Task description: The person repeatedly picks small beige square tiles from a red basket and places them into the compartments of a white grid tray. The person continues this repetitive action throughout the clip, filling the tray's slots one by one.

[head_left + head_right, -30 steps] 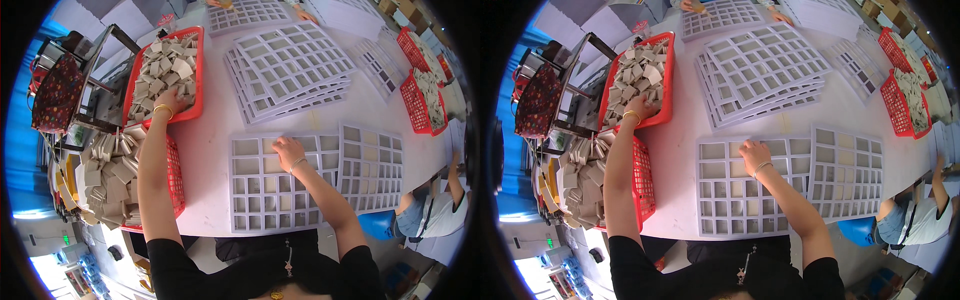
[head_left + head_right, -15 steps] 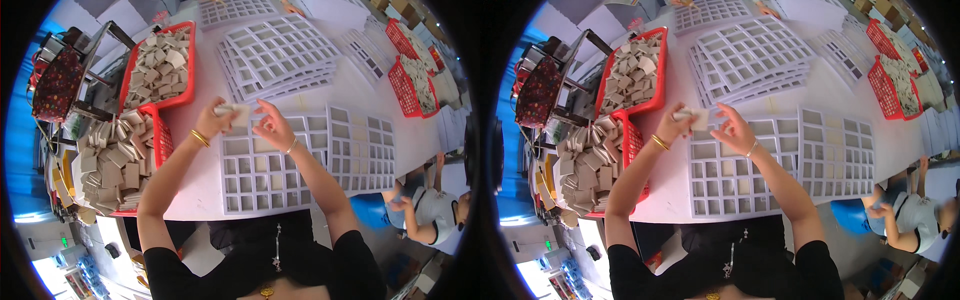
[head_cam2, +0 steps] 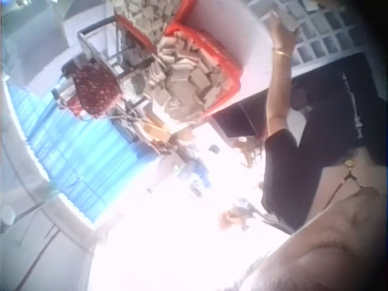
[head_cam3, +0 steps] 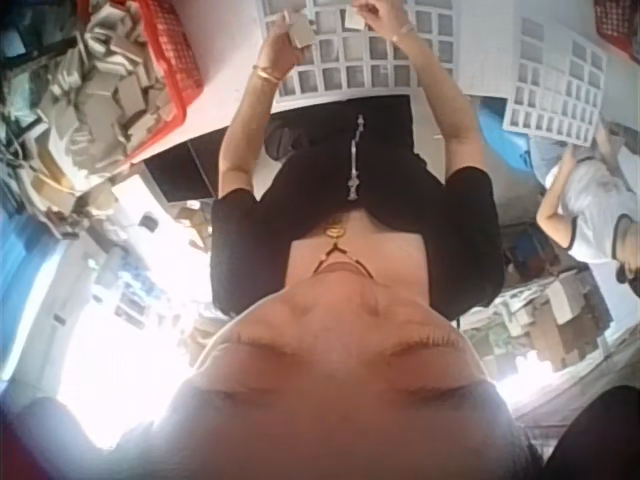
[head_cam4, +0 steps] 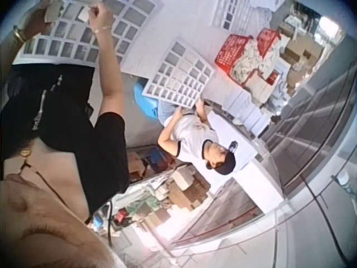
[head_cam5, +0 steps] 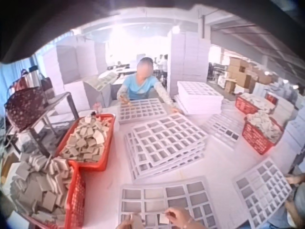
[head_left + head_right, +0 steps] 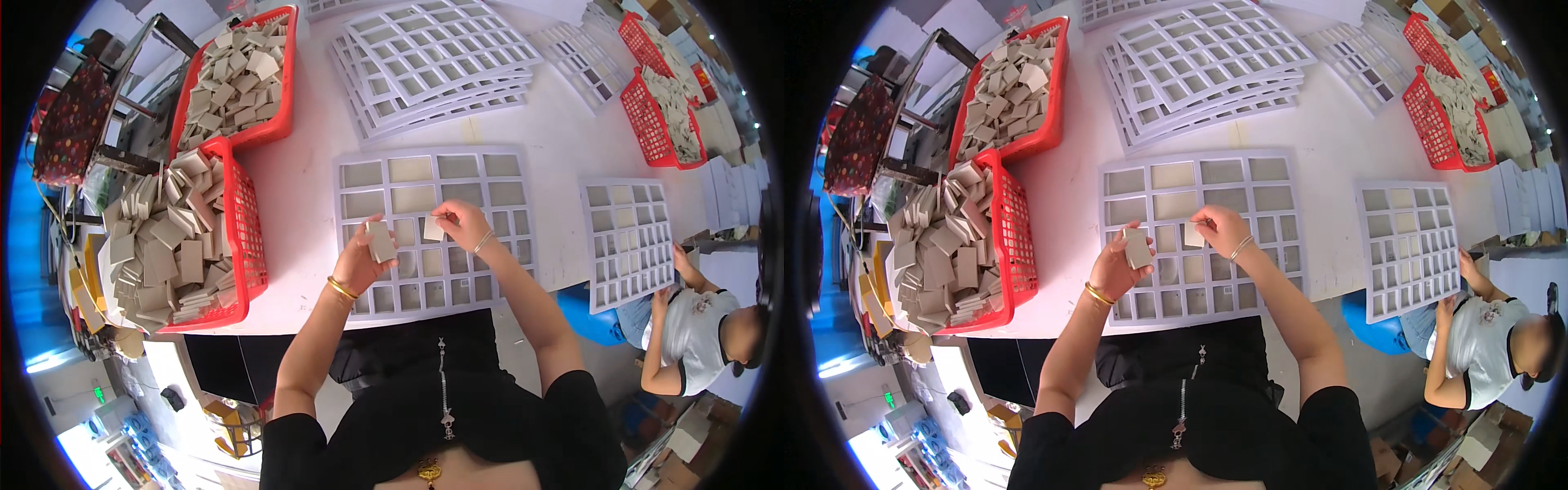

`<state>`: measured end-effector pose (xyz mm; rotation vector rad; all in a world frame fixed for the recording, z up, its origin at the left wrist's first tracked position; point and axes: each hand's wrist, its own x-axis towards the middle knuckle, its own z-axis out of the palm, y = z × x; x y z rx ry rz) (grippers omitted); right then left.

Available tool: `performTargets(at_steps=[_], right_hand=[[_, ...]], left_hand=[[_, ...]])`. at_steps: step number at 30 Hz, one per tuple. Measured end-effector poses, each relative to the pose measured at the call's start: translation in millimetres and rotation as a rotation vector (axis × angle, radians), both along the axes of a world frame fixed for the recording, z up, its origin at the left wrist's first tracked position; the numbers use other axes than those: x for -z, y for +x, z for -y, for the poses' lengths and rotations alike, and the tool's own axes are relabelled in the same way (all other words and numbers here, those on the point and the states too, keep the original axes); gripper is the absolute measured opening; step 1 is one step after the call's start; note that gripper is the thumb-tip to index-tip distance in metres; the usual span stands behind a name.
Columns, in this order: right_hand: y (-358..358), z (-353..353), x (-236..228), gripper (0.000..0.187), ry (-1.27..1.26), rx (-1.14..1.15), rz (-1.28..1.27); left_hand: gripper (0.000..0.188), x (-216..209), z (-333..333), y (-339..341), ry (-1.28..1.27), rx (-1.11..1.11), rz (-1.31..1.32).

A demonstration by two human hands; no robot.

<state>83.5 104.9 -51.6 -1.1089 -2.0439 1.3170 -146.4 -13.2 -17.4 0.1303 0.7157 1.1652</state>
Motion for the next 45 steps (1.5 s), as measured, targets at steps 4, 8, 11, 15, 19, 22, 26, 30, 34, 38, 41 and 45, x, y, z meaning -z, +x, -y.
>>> performTargets(at_steps=[4, 8, 11, 15, 19, 22, 26, 30, 34, 38, 41, 45], right_hand=[[-10.1, -3.9, -1.8, 0.012, -0.071, -0.013, 0.049], [-7.0, -5.3, 7.2, 0.014, -0.039, -0.099, 0.079], [-7.6, 1.8, 17.7, 0.022, 0.494, -0.127, 0.192], [-25.8, 22.9, -25.4, 0.030, 0.396, -0.099, 0.160], [-36.4, 43.1, -48.9, 0.028, 0.010, -0.297, -0.035], [-31.5, 46.5, -45.3, 0.024, -0.083, -0.287, -0.022], [-21.5, 51.9, -29.2, 0.017, -0.134, -0.200, 0.047], [-23.6, 57.1, -17.4, 0.015, -0.167, -0.182, 0.091], [-30.9, 60.0, -8.8, 0.013, -0.182, -0.195, 0.071], [-31.6, 68.8, -3.9, 0.013, 0.319, -0.264, 0.211], [-32.3, 74.7, -1.5, 0.012, 0.519, -0.276, 0.292], [-23.7, 71.8, -13.0, 0.020, 0.496, -0.151, 0.219]], left_hand=[[0.041, 7.7, 18.0, 3.2, -0.031, -0.053, -0.034], [0.036, 9.4, 26.6, 7.4, -0.050, -0.119, -0.222], [0.033, 25.2, 32.0, 10.4, -0.110, -0.175, -0.371], [0.024, 36.1, 33.7, 21.2, -0.093, -0.172, -0.533], [0.021, 27.5, 27.9, 34.5, -0.060, -0.054, -0.627], [0.016, 22.8, 31.1, 39.9, -0.041, -0.163, -0.623], [0.013, 25.4, 42.5, 29.8, -0.037, -0.416, -0.736], [0.012, 25.6, 64.2, 5.9, -0.030, -0.503, -0.829], [0.011, 40.5, 88.1, -16.1, -0.072, -0.536, -1.044], [0.010, 69.0, 110.3, -37.4, -0.128, -0.415, -1.218], [0.012, 59.8, 110.4, -33.2, -0.040, -0.337, -1.349], [0.017, 45.0, 104.0, -27.8, -0.040, -0.245, -1.362]])
